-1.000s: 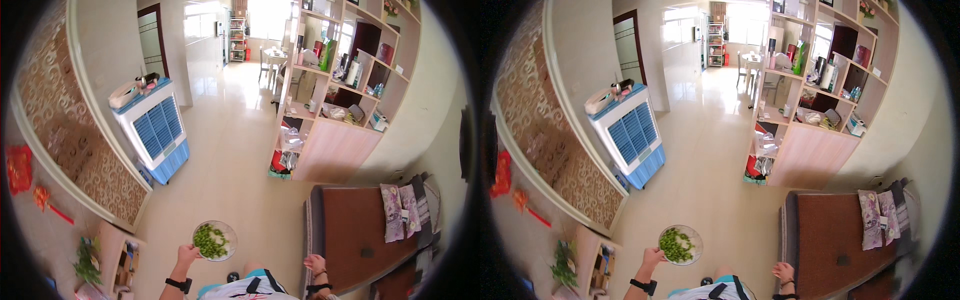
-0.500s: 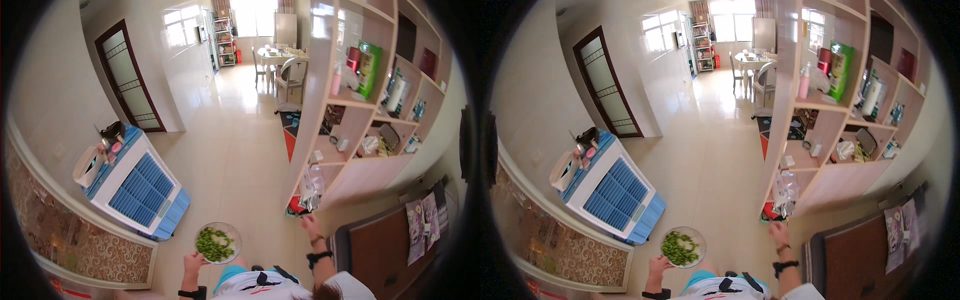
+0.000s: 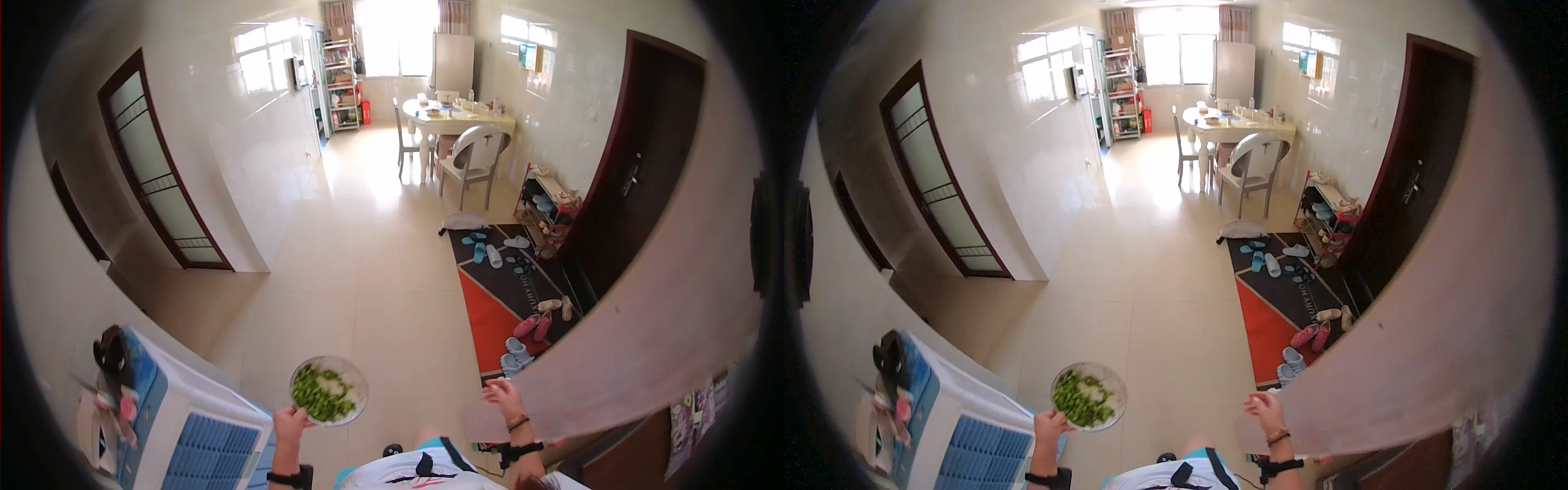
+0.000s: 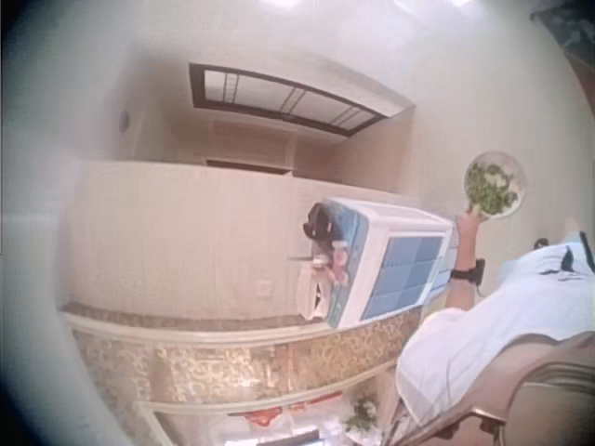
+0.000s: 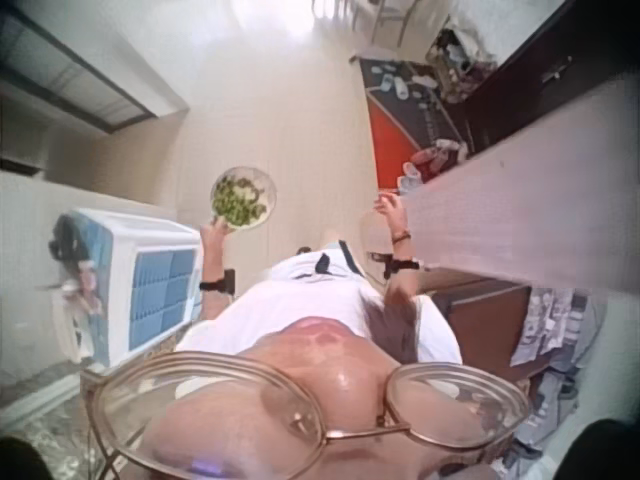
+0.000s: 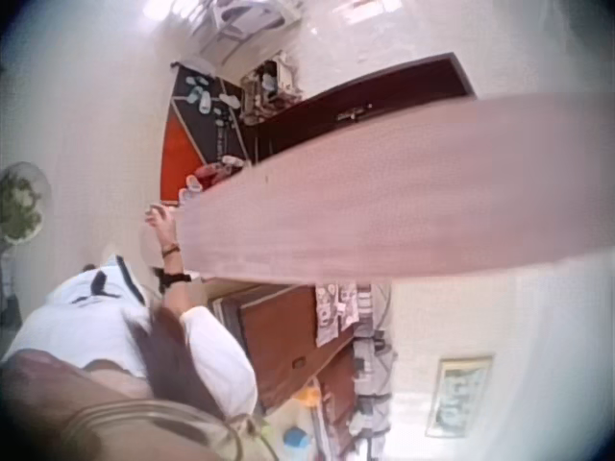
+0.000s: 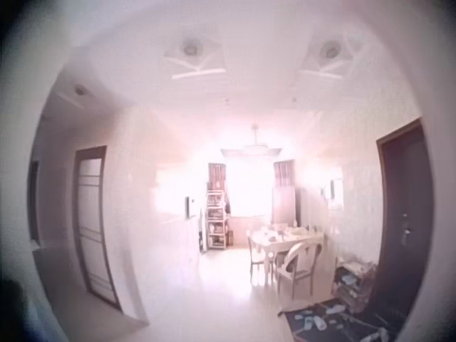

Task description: The person opens a small case, picks up a compact to check its contents, and then puts it back before organizing other makeup items and walking to a different room with a bowl.

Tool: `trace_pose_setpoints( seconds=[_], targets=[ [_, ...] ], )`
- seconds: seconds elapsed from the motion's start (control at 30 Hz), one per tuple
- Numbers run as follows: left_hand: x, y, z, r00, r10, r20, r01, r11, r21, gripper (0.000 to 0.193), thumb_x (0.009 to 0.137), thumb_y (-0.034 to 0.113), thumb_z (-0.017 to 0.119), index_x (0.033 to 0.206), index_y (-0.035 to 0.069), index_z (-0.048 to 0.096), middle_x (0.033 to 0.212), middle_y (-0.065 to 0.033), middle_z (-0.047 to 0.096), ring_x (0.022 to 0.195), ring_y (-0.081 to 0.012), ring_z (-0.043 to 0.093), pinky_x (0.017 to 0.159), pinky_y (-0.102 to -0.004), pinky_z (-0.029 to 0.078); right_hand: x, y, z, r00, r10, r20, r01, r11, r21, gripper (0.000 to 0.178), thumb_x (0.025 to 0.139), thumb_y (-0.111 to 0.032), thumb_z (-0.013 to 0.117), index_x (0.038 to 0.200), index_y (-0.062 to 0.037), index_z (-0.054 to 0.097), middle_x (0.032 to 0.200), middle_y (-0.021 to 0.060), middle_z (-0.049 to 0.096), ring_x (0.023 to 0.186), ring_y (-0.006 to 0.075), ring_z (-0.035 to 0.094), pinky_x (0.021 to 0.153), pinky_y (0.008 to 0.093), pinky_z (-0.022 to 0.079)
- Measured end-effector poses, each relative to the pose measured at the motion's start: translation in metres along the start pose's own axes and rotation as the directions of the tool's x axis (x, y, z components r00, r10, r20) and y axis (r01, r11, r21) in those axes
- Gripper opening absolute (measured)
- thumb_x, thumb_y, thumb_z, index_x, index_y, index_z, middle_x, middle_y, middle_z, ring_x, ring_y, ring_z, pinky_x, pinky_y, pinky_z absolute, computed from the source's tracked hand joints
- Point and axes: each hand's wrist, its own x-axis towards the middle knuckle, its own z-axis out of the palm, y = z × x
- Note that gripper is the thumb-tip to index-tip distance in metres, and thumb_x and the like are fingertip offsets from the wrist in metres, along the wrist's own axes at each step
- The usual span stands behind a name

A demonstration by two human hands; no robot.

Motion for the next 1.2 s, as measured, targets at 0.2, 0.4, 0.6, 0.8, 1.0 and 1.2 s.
trace_pose_setpoints(
  seconds=[0.2,0.4,0.6,0.8,1.0,1.2],
  targets=[
    [0.180,0.074,0.131,0.988,-0.041,0.148,0.058,0.993,-0.107,0.019,0.079,0.004,0.057,0.080,-0.013,0.063,0.071,-0.0139,0.065,0.056,-0.0198,0.066,0.054,-0.0328,0.060,0.092,0.012,-0.019,0.954,0.176,-0.242,-0.158,0.983,0.092,0.015,0.095,-0.012,0.050,0.105,-0.0059,0.060,0.089,0.0091,0.068,0.071,0.0173,0.067,0.060,0.0282,0.054],
    [0.334,0.102,0.191,0.993,-0.046,0.106,0.067,0.977,-0.203,0.019,0.080,0.006,0.055,0.084,-0.012,0.062,0.074,-0.0148,0.066,0.058,-0.0233,0.067,0.057,-0.0363,0.061,0.331,-0.047,0.030,0.959,0.106,-0.263,-0.115,0.993,-0.018,0.015,0.095,-0.012,0.052,0.106,-0.0048,0.059,0.086,0.0071,0.066,0.070,0.0161,0.065,0.062,0.0276,0.054],
    [0.445,0.145,0.196,0.983,-0.087,-0.159,0.058,0.982,-0.182,0.017,0.080,0.004,0.054,0.079,-0.012,0.060,0.073,-0.0172,0.066,0.057,-0.0245,0.067,0.053,-0.0364,0.060,0.584,-0.221,0.194,0.963,-0.164,0.213,0.175,0.984,-0.036,0.017,0.096,-0.013,0.053,0.107,-0.0026,0.060,0.093,0.0070,0.066,0.081,0.0155,0.066,0.072,0.0269,0.053],
    [0.609,0.186,0.223,0.962,-0.118,-0.247,0.089,0.988,-0.126,0.016,0.079,0.002,0.052,0.076,-0.013,0.059,0.070,-0.0173,0.065,0.056,-0.0244,0.067,0.051,-0.0353,0.059,0.758,-0.284,0.275,0.917,-0.190,0.351,0.240,0.965,-0.104,0.019,0.096,-0.015,0.053,0.109,-0.0021,0.060,0.093,0.0075,0.067,0.080,0.0149,0.067,0.070,0.0265,0.053],
    [0.818,0.296,0.343,0.991,-0.021,-0.132,0.011,0.997,-0.072,0.015,0.081,0.002,0.054,0.076,-0.011,0.060,0.070,-0.0140,0.065,0.057,-0.0210,0.067,0.053,-0.0332,0.059,0.853,-0.276,0.255,0.994,0.025,-0.103,-0.035,0.995,-0.096,0.017,0.095,-0.013,0.052,0.105,-0.0006,0.060,0.090,0.0105,0.068,0.075,0.0173,0.067,0.066,0.0287,0.055],
    [0.979,0.382,0.445,0.991,-0.088,0.096,0.108,0.969,-0.224,0.016,0.083,0.006,0.053,0.080,-0.008,0.060,0.073,-0.0132,0.066,0.062,-0.0212,0.068,0.058,-0.0335,0.060,0.926,-0.264,0.216,0.878,0.226,-0.423,-0.215,0.974,0.073,0.016,0.096,-0.015,0.048,0.100,-0.0071,0.061,0.084,0.0063,0.069,0.064,0.0157,0.067,0.055,0.0278,0.052]
  ],
)
